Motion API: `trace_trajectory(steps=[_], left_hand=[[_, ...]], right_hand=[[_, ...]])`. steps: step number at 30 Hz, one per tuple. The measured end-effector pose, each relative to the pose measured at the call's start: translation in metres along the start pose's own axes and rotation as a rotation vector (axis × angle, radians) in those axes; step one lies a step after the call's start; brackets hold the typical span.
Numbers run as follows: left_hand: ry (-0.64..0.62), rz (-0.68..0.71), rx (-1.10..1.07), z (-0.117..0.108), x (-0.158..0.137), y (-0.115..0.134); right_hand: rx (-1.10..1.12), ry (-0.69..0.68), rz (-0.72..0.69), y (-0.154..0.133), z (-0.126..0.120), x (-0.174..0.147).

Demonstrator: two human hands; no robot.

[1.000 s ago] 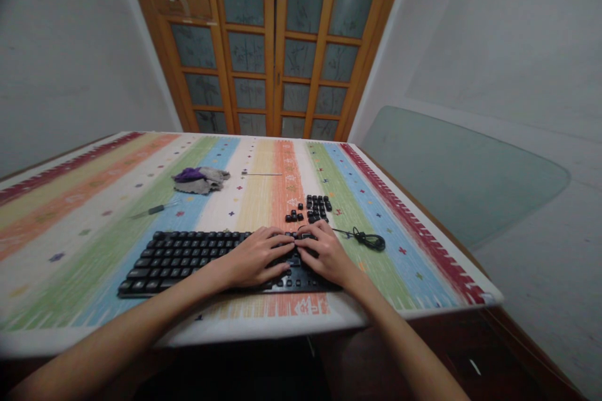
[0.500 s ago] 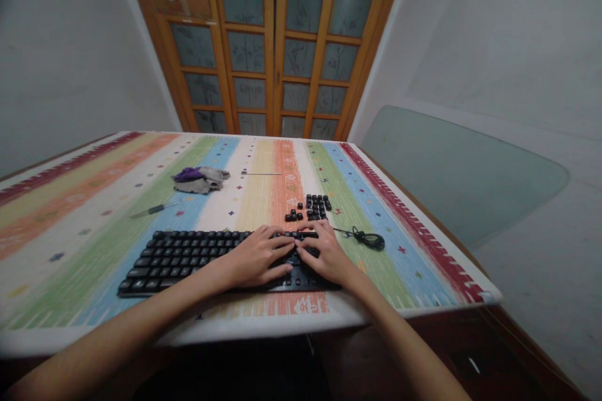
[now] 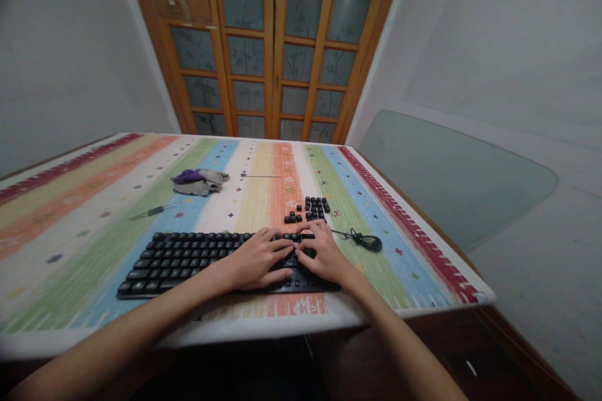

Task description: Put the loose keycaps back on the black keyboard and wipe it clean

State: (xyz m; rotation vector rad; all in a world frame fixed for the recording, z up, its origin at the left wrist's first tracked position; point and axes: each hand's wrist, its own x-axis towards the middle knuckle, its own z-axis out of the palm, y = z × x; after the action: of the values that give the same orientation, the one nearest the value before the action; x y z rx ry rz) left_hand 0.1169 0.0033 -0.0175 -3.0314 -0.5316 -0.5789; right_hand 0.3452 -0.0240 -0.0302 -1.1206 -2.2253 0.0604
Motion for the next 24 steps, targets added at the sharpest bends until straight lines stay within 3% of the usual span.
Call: trace_trajectory(steps=[4, 11, 16, 24], left_hand=[[-0.020, -0.020, -0.020, -0.003, -0.002, 0.000], [0.018, 0.006, -0.046, -0.004, -0.009, -0.003], [0.058, -0.006, -0.049, -0.008, -0.013, -0.006], [0.091, -0.008, -0.022, -0.015, -0.016, -0.009]], right_hand=[[0.006, -0.043, -0.031, 0.011, -0.008, 0.010], [-0.206, 0.094, 0.053, 0.070, -0.012, 0.047], [-0.322, -0.010, 0.112, 0.096, -0.003, 0.073], [-0.314, -0.134, 0.133, 0.102, 0.012, 0.092]])
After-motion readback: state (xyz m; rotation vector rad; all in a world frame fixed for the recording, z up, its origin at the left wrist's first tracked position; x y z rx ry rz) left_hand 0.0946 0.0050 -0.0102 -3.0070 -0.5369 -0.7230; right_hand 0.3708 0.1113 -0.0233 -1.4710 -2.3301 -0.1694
